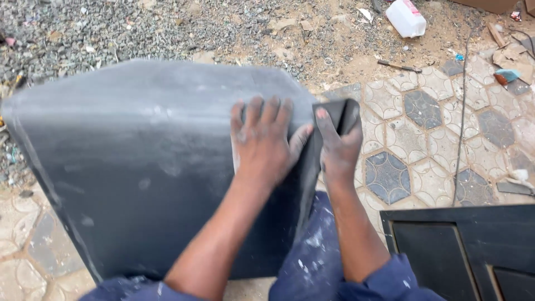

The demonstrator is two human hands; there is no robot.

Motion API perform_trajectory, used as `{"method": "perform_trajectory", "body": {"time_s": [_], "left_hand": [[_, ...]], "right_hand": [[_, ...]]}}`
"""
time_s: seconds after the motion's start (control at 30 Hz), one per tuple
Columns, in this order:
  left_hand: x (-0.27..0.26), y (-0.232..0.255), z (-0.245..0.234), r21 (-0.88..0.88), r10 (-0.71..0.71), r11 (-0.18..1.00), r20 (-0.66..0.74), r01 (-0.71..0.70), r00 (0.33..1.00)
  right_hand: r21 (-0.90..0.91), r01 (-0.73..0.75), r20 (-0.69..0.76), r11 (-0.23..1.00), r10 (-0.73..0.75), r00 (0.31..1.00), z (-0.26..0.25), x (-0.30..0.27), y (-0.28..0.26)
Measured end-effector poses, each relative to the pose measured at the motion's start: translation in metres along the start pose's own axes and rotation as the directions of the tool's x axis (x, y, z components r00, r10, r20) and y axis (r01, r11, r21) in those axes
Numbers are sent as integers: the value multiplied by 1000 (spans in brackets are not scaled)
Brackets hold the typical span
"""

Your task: The person is manually sanding a black furniture component with sandpaper, rotating it to reach different sides.

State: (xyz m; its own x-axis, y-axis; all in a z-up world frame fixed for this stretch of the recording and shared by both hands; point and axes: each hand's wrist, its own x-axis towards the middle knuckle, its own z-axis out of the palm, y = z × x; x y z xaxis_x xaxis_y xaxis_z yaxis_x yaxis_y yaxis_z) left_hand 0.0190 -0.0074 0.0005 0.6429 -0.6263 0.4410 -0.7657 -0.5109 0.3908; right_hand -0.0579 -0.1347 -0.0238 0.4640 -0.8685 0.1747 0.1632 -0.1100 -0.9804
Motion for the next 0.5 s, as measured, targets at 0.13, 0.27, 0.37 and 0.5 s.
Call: {"method": "perform_trajectory", "body": {"time_s": [0.13, 0.27, 0.37, 0.5], "left_hand": [[3, 4, 1, -15, -1, 1000, 29, 1, 1000], [-9, 9, 13, -18, -1, 1000, -11, 1, 1000], [-20, 13, 15, 15, 21, 1000, -66, -20, 998], [-11, 12, 6, 76, 34, 996, -4, -34, 999]], "right_hand": [[-36, -84, -71, 996, 81, 994, -3, 1, -6], [-59, -89, -70, 994, 85, 994, -17, -2, 8], [29, -54, -72, 998, 56, 996, -24, -11, 18], [-37, -61, -60, 997, 58, 996, -32, -7, 42]]}}
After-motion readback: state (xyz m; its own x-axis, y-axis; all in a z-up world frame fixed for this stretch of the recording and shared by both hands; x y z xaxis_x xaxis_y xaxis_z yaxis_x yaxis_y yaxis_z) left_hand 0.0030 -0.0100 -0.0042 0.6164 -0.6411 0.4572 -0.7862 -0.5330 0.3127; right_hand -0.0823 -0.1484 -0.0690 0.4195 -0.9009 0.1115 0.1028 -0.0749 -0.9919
